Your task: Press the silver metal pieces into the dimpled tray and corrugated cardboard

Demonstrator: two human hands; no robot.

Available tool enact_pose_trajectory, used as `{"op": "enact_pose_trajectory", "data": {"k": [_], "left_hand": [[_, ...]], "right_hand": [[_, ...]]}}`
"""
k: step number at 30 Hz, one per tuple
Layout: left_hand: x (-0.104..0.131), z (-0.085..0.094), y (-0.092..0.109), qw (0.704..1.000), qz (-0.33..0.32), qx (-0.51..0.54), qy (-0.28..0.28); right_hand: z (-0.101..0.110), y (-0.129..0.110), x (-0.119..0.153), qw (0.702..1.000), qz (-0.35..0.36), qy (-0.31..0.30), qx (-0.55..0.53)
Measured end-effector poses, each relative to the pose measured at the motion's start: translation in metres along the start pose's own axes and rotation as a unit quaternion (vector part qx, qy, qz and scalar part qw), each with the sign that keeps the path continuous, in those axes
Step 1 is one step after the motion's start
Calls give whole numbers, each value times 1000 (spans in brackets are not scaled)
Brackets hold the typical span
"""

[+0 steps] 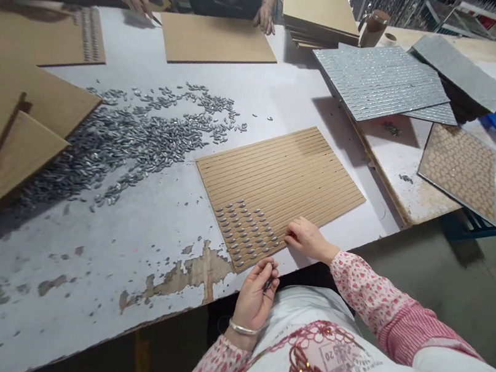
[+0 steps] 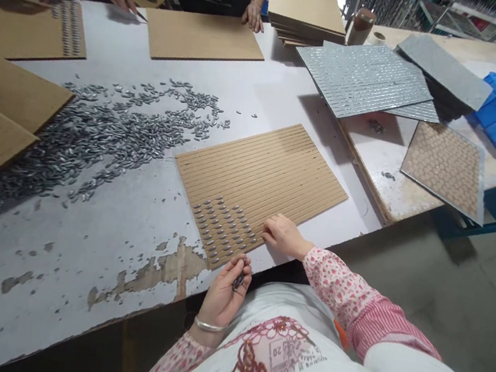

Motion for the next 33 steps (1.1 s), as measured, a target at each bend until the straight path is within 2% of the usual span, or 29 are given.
{"op": "enact_pose_trajectory", "data": {"k": [3, 6, 9, 11, 13, 15, 16, 17, 19, 21, 22, 25, 33], "left_hand": [[-2, 1, 0, 1000, -10, 1, 20], [-3, 1, 0, 999, -21, 4, 43], [-3, -1, 0, 998, -30, 4, 49], [-1, -2, 1, 998, -38, 4, 48], [0, -3, 4, 998, -43, 7, 38], [2, -4, 5, 999, -32, 11, 20], [3, -4, 6, 1000, -22, 11, 15], [3, -4, 6, 1000, -10, 10, 15], [4, -3, 5, 1000, 10, 8, 23], [4, -3, 4, 1000, 24, 12, 13], [4, -4, 3, 1000, 26, 16, 4], [4, -5, 2, 1000, 19, 16, -9], [5, -4, 3, 1000, 11, -3, -21]], "right_hand": [[6, -9, 1, 992, -12, 8, -123], [8, -25, 3, 959, -4, -39, -280], [6, -40, 5, 935, -10, -65, -348], [2, -44, 5, 919, -38, -51, -390], [-1, -43, 5, 888, -77, -21, -452], [-2, -34, 4, 862, -112, 21, -494], [-1, -28, 3, 860, -125, 40, -493], [1, -21, 1, 871, -132, 54, -470], [7, -8, -3, 924, -116, 57, -361], [12, 0, -8, 973, -59, 28, -220], [13, 2, -10, 986, -28, 11, -162], [11, 4, -13, 997, 15, -27, -76], [-1, 9, -18, 997, 47, -57, 10]]}}
Point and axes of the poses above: each hand's wrist, its own x-axis away from the middle knuckle, its own z-axis out of the back of the hand, y = z × x, the point moved 3 cm from there along -x, towards the middle knuckle, and after that the axes turned 5 degrees about z, right-handed, at the moved point
